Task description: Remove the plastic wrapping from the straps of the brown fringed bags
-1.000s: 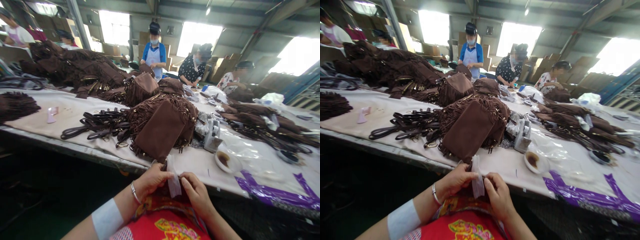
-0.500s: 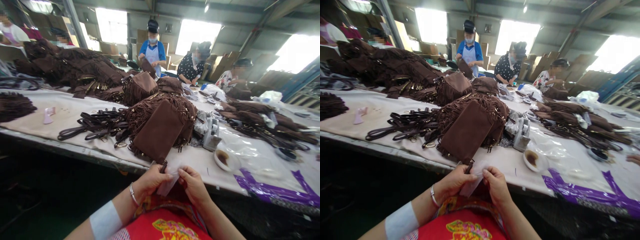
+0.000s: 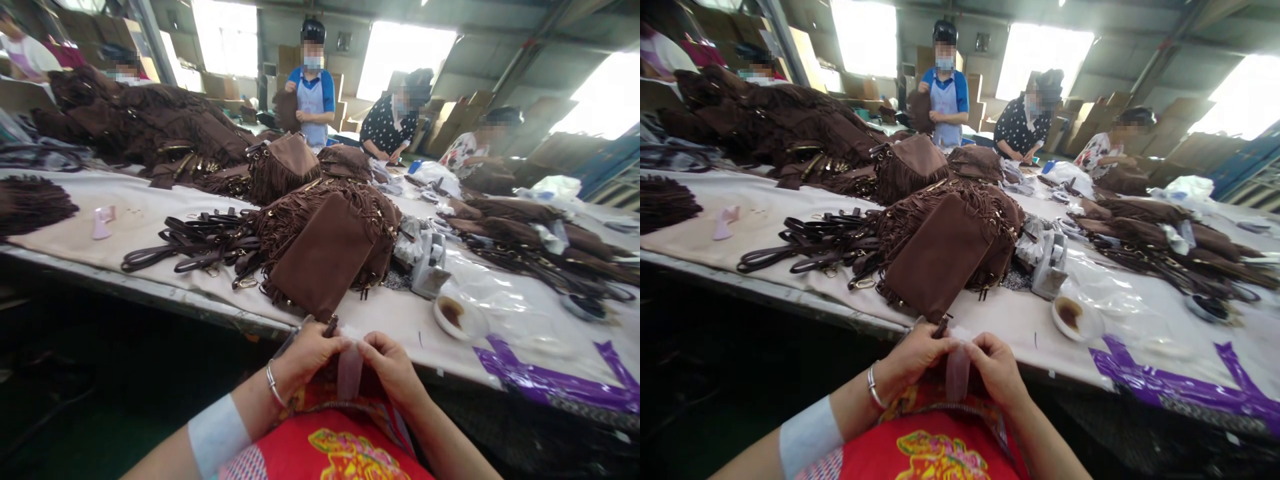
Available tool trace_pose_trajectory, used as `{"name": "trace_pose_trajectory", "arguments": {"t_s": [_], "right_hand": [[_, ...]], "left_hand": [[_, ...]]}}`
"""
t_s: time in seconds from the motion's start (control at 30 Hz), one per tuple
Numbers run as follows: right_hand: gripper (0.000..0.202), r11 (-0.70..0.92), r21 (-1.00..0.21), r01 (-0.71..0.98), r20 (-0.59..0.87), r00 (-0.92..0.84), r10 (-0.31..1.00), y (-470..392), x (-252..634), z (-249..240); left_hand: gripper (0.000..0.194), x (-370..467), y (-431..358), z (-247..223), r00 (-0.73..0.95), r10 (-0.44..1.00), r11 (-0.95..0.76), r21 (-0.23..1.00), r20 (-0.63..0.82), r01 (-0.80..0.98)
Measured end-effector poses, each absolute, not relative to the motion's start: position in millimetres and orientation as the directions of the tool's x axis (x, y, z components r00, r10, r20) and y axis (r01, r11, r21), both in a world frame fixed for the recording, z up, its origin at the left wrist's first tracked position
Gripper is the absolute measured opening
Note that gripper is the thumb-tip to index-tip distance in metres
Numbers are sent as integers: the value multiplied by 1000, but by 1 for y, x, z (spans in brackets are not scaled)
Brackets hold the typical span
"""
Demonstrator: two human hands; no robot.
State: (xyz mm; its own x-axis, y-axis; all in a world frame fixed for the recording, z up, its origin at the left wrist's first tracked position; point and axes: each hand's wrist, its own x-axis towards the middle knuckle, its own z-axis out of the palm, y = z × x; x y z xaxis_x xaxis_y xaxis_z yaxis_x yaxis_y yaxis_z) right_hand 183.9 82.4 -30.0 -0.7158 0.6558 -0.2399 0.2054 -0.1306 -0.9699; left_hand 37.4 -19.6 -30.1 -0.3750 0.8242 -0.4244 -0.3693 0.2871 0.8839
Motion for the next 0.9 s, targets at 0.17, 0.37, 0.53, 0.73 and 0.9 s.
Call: {"name": "trace_pose_trajectory", "arguments": {"t_s": [0.17, 0.37, 0.53, 0.73, 0.9], "right_hand": [[37, -73, -972, 225, -221, -752, 621, 82, 176, -21], [36, -51, -950, 309, -250, -649, 719, 85, 180, -22], [34, -60, -927, 369, -298, -633, 714, 85, 191, -34], [31, -180, -911, 371, -390, -632, 669, 73, 192, -29], [27, -169, -923, 344, -366, -657, 659, 66, 187, -19]], "left_hand": [[29, 36, -20, -30, -352, 854, 255, 898, -383, -359], [42, 24, -27, -29, -193, 908, 267, 867, -373, -421], [46, 14, -28, -14, -199, 917, 281, 915, -345, -288], [42, 14, -19, -1, -311, 912, 175, 939, -268, -295], [36, 19, -16, -2, -385, 892, 159, 962, -237, -223]]}}
